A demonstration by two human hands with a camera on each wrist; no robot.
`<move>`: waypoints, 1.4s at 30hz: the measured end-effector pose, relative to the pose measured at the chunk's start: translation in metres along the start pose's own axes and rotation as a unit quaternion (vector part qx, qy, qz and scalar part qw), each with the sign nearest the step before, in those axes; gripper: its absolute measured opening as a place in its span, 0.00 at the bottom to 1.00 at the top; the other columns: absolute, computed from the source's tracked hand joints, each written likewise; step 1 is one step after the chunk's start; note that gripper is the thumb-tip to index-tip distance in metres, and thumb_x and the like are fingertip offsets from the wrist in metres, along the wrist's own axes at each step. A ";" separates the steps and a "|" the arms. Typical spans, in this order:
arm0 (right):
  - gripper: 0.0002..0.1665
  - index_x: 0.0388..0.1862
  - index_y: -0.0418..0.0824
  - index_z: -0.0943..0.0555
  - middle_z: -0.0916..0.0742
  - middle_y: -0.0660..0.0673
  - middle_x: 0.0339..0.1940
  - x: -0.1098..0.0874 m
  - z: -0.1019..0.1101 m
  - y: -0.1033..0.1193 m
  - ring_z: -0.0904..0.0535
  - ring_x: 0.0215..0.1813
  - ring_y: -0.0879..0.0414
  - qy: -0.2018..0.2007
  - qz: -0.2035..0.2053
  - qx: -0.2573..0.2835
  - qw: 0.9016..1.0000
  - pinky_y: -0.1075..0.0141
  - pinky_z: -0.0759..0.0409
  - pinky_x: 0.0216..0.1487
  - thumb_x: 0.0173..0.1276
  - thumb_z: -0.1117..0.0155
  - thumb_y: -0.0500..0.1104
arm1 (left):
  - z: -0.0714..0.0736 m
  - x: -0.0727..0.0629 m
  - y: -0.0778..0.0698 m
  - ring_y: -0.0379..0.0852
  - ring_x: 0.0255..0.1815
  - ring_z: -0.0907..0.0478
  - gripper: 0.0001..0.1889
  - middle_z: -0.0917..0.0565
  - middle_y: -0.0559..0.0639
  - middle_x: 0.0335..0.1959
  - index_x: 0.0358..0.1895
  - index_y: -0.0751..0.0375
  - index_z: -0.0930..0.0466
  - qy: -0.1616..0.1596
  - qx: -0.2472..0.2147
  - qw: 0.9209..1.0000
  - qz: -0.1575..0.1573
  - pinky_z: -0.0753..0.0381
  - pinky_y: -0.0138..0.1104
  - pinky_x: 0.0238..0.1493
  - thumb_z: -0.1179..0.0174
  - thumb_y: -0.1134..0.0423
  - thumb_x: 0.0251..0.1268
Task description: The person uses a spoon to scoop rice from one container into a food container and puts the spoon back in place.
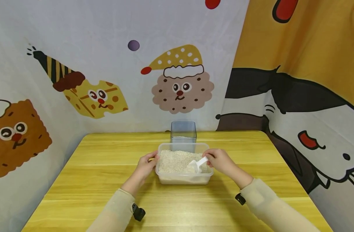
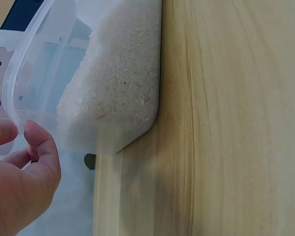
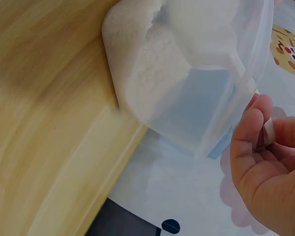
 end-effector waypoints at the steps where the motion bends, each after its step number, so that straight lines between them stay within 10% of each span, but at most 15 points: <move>1: 0.13 0.42 0.30 0.18 0.17 0.42 0.23 0.000 -0.001 0.000 0.24 0.26 0.57 0.000 -0.002 0.005 1.000 0.64 0.20 0.29 0.73 0.50 0.34 | 0.000 0.000 0.000 0.49 0.52 0.27 0.22 0.30 0.58 0.56 0.67 0.64 0.34 0.000 0.000 1.000 0.000 0.22 0.34 0.47 0.51 0.63 0.73; 42: 0.14 0.45 0.21 0.22 0.17 0.42 0.22 0.012 -0.019 0.001 0.24 0.21 0.61 -0.006 -0.041 0.175 0.984 0.69 0.21 0.27 0.72 0.53 0.31 | -0.001 -0.002 -0.001 0.47 0.49 0.26 0.22 0.29 0.57 0.53 0.67 0.65 0.33 -0.005 -0.003 1.000 -0.004 0.22 0.32 0.44 0.49 0.64 0.72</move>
Point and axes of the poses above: each hand's wrist, its own x-axis towards the middle knuckle, its own z-axis out of the back of the hand, y = z × x, the point moved 3 cm from there along x, towards the middle knuckle
